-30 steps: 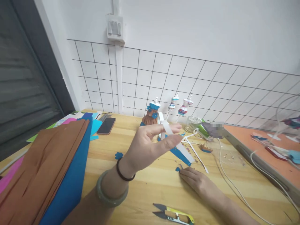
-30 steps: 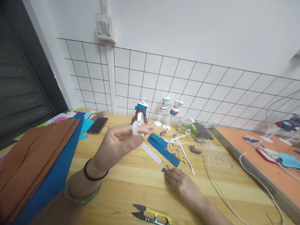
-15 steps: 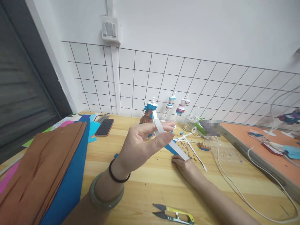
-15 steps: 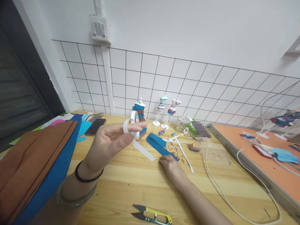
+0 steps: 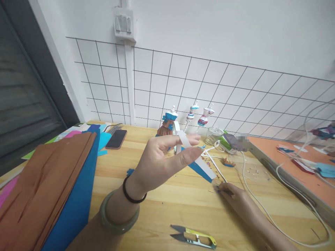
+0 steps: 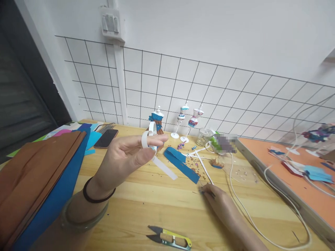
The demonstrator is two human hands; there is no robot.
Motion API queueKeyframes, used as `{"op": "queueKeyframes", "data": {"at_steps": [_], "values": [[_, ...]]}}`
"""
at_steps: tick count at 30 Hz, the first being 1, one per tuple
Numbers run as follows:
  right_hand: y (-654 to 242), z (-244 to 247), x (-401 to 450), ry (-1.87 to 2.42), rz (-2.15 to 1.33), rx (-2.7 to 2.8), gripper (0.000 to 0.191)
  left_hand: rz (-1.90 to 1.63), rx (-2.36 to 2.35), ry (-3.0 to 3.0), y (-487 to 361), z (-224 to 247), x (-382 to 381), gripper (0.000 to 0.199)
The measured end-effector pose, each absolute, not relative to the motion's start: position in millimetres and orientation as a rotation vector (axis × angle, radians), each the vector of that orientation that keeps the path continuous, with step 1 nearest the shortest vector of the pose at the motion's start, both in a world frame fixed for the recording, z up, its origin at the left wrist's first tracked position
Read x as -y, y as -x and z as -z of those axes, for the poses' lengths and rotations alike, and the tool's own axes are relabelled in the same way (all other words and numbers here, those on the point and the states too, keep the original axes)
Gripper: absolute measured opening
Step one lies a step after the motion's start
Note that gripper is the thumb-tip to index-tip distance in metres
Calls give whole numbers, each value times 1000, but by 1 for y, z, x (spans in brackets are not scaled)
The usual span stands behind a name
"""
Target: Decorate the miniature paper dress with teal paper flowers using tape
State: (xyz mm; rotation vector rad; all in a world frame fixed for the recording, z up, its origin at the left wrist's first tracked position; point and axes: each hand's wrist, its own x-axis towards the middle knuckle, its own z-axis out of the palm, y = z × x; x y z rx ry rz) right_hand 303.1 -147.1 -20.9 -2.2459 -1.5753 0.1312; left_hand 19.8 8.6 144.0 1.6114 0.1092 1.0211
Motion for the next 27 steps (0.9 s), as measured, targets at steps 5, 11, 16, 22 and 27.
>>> {"op": "queueKeyframes", "data": {"at_steps": [5,11,16,22,27], "values": [[-303,26,148,2287,-98,1481,20,-1007,-118,-1630,-20,-142,-10,18],[-319,33,121,2316,-67,1529,26,-1009,-135,-1647,-19,-142,-10,17],[-341,32,104,2368,-147,1604,30,-1006,-133,-1637,-21,-140,-10,17],[-354,19,88,2428,-295,1675,23,-1004,-136,-1653,-21,-139,-10,18],[-352,1,68,2410,-229,1588,23,-1003,-140,-1662,-22,-139,-10,19]]}}
